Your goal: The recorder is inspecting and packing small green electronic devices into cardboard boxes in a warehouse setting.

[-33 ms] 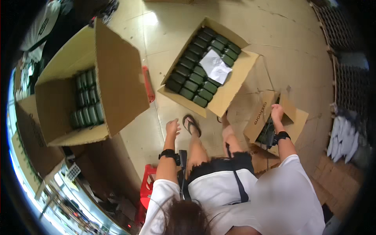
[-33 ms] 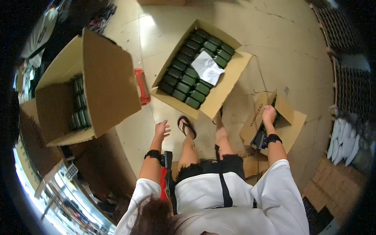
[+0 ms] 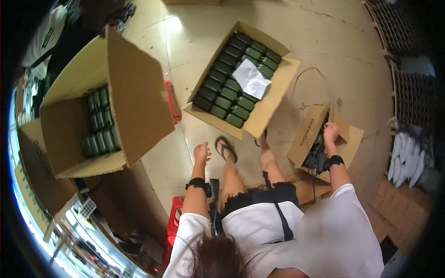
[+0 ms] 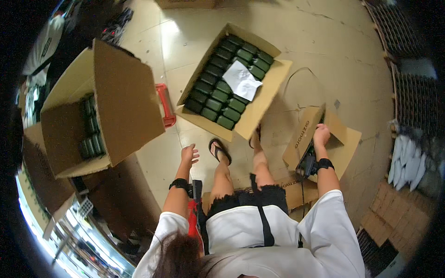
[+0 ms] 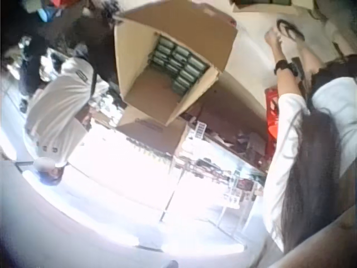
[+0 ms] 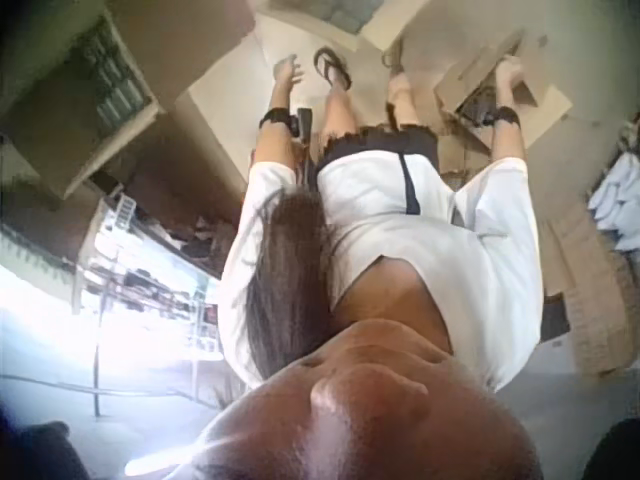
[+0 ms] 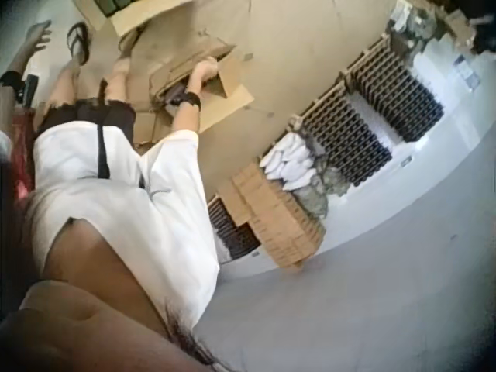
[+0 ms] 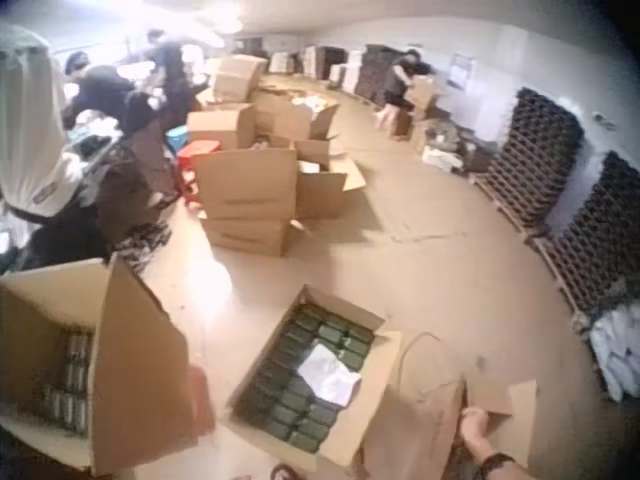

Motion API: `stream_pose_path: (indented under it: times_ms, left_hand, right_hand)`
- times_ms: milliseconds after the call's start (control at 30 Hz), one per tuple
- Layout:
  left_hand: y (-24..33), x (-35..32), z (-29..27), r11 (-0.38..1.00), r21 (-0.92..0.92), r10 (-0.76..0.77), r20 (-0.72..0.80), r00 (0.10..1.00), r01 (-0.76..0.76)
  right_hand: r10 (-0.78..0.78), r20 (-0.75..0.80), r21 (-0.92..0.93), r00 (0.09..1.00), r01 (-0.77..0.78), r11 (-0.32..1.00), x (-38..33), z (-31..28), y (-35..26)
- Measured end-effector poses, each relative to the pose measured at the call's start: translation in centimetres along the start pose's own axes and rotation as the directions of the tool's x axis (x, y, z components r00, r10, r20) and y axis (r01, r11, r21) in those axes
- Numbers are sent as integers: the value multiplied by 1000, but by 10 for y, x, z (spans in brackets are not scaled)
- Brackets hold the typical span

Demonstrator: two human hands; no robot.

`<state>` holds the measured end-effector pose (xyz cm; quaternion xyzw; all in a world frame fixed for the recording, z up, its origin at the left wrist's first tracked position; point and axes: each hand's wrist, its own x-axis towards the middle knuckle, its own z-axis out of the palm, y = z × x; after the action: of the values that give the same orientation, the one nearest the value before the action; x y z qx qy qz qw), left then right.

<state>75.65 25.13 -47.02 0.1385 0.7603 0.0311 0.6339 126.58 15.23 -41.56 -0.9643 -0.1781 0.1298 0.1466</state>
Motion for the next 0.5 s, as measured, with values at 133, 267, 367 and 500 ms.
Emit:
stream_pose_path:
  times_ms: [133,267,367,500]
  left_hand:
    - [12,9,8,995,91,29,22,999,-31]
    - [23,25,21,997,-14,-76,-31,997,76]
    - [28,55,50,989,-34,-140,34,990,141]
    - [17,105,58,959,-284,55,129,990,-16]
  right_hand:
    - [202,43,240,978,-207,948,31,-53,21]
    - [48,332,-622,942,180,762,-3,-56,-38]
    - [-446,226,-339,866,499,798,12,5,-30]
    - [2,770,2,638,-5,1000,-31,141,-104]
